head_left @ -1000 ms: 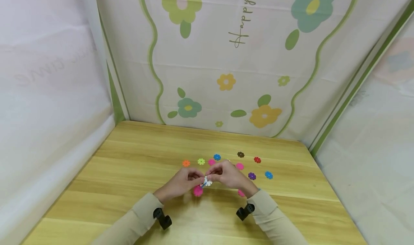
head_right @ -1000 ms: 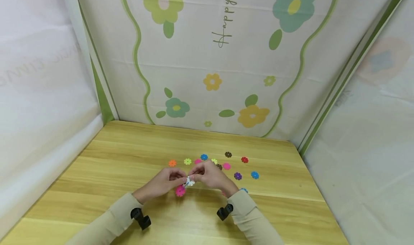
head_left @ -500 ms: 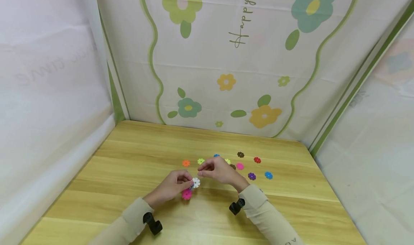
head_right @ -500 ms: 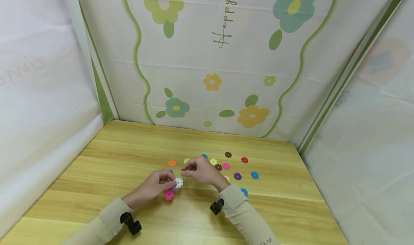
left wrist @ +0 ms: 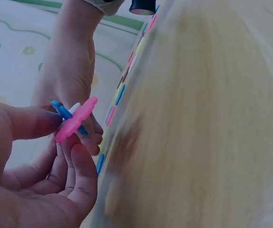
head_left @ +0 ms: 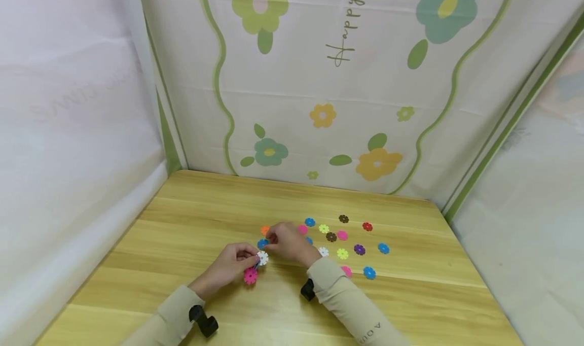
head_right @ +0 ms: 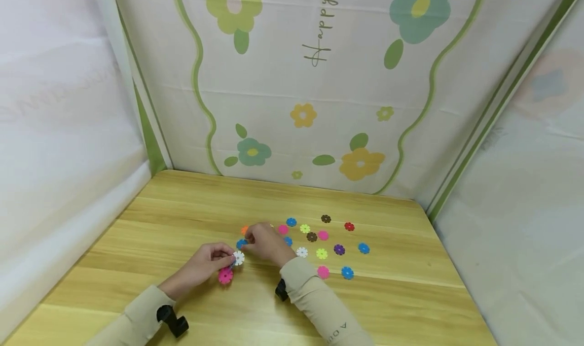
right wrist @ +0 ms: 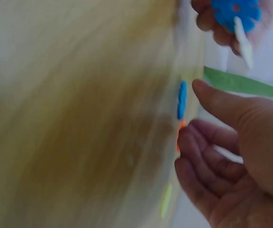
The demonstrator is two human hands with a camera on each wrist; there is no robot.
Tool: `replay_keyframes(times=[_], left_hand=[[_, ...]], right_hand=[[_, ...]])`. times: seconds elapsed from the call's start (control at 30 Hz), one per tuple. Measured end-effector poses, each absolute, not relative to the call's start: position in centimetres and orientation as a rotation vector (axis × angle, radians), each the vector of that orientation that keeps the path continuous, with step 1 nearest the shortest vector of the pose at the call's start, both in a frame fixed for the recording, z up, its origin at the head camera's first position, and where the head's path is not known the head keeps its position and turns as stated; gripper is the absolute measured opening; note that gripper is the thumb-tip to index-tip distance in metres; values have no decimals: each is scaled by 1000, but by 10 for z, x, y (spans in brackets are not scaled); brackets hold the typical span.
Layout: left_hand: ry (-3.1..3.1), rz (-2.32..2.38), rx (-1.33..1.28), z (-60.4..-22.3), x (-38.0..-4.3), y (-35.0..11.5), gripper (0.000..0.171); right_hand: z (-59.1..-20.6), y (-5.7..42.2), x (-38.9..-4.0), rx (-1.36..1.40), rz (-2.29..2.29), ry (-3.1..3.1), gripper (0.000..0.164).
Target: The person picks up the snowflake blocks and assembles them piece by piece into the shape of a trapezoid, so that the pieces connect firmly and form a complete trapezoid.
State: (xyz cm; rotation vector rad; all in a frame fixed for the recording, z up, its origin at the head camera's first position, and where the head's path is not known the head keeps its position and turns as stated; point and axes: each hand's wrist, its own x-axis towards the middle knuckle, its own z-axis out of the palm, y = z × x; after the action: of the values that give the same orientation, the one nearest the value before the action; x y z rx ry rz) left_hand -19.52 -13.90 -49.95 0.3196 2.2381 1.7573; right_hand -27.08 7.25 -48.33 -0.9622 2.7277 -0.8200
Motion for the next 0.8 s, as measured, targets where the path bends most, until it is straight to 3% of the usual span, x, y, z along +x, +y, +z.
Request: replay_keyframes(times=[0.37,0.8], left_hand=[[2249,1768,312,-500,-202,-128,23],[2247,1739,381,-496,-207,-117,26]], right_hand=[[-488,71,-273,-755,-962,2665,10],[-466,120,-264,-778,-1260,2564,5]])
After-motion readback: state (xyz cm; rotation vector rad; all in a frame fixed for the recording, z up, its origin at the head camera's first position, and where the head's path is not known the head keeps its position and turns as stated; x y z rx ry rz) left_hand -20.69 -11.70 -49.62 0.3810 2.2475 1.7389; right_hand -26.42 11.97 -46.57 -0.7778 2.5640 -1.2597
